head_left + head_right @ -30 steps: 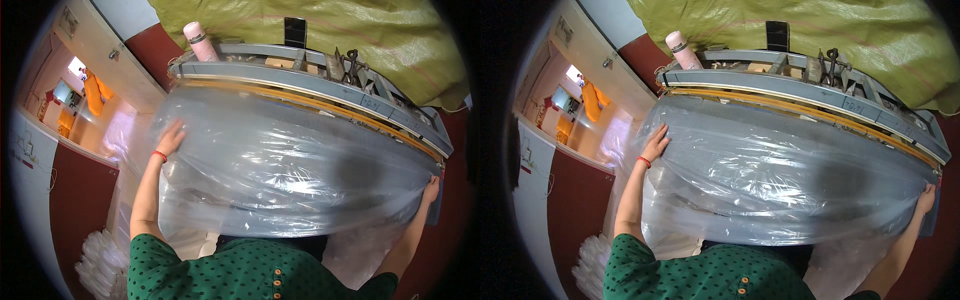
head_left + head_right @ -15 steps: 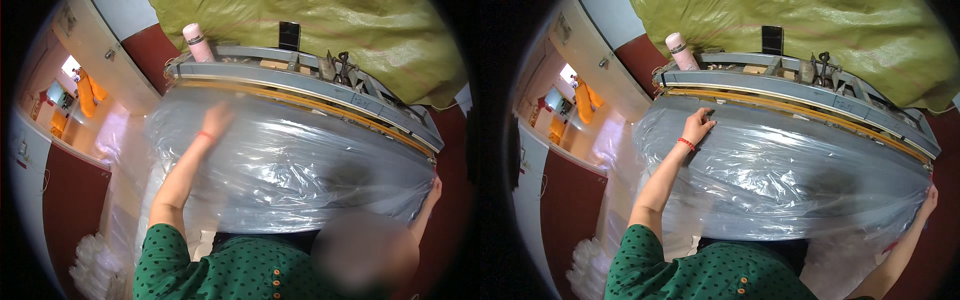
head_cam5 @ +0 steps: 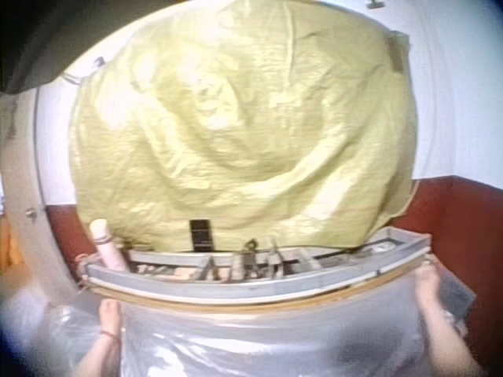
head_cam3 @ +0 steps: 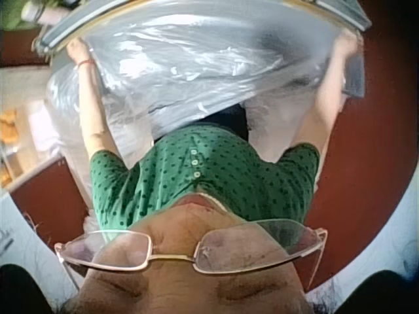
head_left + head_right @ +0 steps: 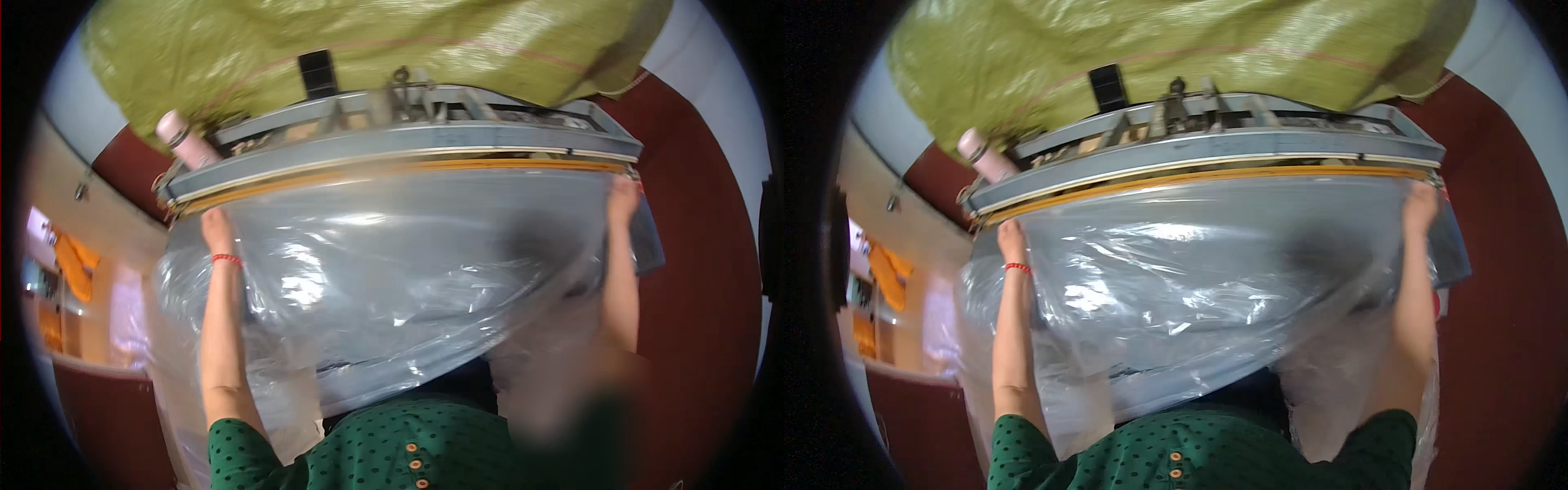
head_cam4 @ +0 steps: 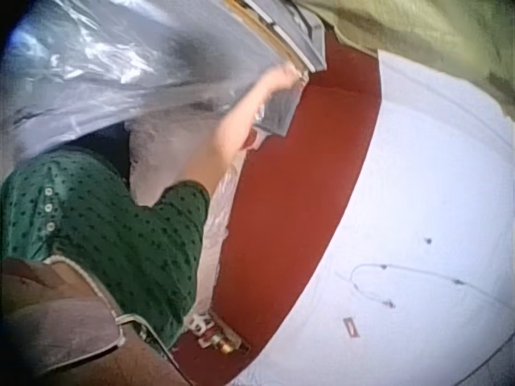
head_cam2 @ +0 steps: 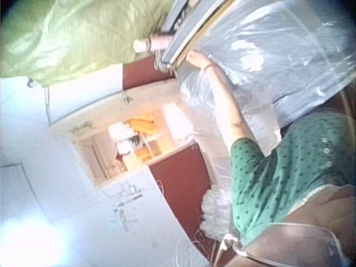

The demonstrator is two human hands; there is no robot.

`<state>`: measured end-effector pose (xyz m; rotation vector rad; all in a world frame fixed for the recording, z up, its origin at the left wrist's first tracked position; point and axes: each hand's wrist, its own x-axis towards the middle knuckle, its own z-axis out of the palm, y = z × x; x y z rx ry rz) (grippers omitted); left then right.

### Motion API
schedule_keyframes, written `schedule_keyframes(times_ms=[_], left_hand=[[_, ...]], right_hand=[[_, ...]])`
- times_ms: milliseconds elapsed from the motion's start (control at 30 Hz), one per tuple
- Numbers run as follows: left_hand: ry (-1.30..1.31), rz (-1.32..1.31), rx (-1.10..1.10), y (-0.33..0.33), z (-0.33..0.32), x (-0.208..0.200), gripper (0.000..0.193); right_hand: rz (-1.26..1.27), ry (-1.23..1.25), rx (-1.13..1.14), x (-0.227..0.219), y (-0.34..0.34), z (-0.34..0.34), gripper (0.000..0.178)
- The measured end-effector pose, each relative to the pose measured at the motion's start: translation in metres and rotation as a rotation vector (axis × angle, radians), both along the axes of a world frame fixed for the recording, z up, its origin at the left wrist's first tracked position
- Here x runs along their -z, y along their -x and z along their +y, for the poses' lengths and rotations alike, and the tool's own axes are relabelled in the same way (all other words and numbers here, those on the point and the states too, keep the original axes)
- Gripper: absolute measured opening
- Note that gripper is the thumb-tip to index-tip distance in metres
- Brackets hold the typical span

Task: The recorder is using an industrial heat sealing machine to seal large plastic bags.

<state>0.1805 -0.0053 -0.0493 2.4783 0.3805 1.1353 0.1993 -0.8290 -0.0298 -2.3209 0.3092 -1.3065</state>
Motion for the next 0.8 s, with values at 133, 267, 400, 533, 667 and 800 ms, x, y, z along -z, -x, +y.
schedule_keyframes(times_ms=[133,267,400,533,667,800], left_hand=[[0.412,-0.096,0.003,-0.025,0.028,0.02,0.015],[0.611,-0.146,0.153,-0.042,0.015,0.02,0.014],[0.64,-0.195,0.152,-0.034,0.009,0.01,0.019],[0.798,-0.227,0.176,-0.035,0.037,0.016,0.012],[0.84,-0.37,0.098,-0.039,0.02,0.014,0.007],[0.961,-0.298,0.243,-0.021,-0.007,-0.004,0.003]], right_hand=[[0.121,-0.338,-0.078,0.026,-0.039,0.038,0.018],[0.015,-0.366,0.03,0.026,-0.049,0.036,0.017],[-0.07,-0.425,0.168,0.019,-0.051,0.054,0.018],[-0.12,-0.609,0.123,0.026,-0.058,0.029,0.013],[-0.169,-0.767,0.015,0.009,-0.044,0.042,0.016],[-0.2,-0.661,0.097,-0.001,-0.037,0.059,0.017]])
